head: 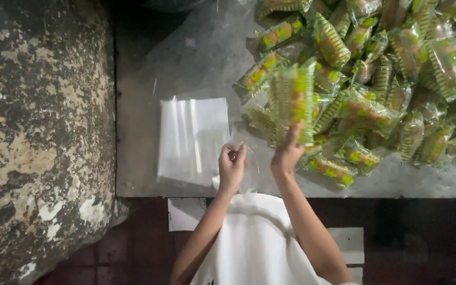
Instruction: Packing individual snack packs into larger plastic bags for distribution.
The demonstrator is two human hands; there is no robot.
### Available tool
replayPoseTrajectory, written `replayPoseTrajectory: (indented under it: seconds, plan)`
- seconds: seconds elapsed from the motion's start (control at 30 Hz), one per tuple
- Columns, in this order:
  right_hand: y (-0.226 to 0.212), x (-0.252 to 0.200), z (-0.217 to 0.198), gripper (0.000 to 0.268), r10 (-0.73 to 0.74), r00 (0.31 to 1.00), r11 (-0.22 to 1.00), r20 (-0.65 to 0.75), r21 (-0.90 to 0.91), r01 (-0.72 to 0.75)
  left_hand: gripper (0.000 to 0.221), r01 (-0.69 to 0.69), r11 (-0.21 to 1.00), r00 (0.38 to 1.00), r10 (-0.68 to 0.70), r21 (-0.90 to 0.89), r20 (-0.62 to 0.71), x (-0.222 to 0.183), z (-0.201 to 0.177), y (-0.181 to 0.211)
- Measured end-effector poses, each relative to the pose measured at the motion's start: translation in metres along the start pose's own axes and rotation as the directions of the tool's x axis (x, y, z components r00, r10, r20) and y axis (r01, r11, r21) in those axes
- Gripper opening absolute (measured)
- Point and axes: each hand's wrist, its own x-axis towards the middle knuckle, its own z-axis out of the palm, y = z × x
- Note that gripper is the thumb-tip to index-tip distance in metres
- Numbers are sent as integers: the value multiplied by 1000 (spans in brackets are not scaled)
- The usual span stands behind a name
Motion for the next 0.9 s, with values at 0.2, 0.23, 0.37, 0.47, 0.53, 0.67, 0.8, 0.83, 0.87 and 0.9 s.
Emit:
replayPoseTrajectory:
  seconds: [0.2, 0.23, 0.37, 0.47, 0.53, 0.67, 0.8, 0.83, 0.87, 0.9]
  plan:
    - [-81, -63, 10, 63, 124, 988, 963, 93, 228, -143, 49, -31, 998, 995, 36, 54, -98, 7, 26, -6]
    - [-100, -69, 18, 63, 125, 988, 963, 95, 227, -144, 49, -32, 998, 994, 37, 53, -100, 14, 22, -10]
    - [-162, -86, 28, 66, 317, 948, 879, 1, 376, -294, 37, 134, 979, 983, -111, -153, 146, 23, 9, -1]
    - [-172, -80, -9, 76, 303, 939, 912, 164, 235, -336, 30, 149, 986, 979, -138, -68, 147, 18, 6, 42]
    - [-166, -76, -35, 83, 291, 917, 949, 273, 43, -314, 5, 142, 982, 984, -154, 123, 93, 20, 3, 42]
    - [-152, -68, -56, 81, 247, 931, 960, 269, 65, -273, 22, -234, 928, 951, 280, 290, -128, 18, 17, 24]
    - [-151, -55, -54, 73, 235, 938, 962, 254, 76, -262, 56, -439, 781, 828, 544, 445, -137, 29, 22, 3]
    - [-161, -56, -54, 73, 238, 938, 961, 253, 77, -265, 56, -437, 780, 828, 543, 448, -137, 26, 21, 13]
    - [-171, -57, -53, 73, 223, 910, 961, 348, 77, -265, 57, -359, 838, 882, 449, 410, -144, 23, 19, 22]
    - [-180, -56, -51, 74, 205, 872, 961, 445, 79, -267, 63, -280, 886, 923, 354, 371, -149, 22, 18, 34]
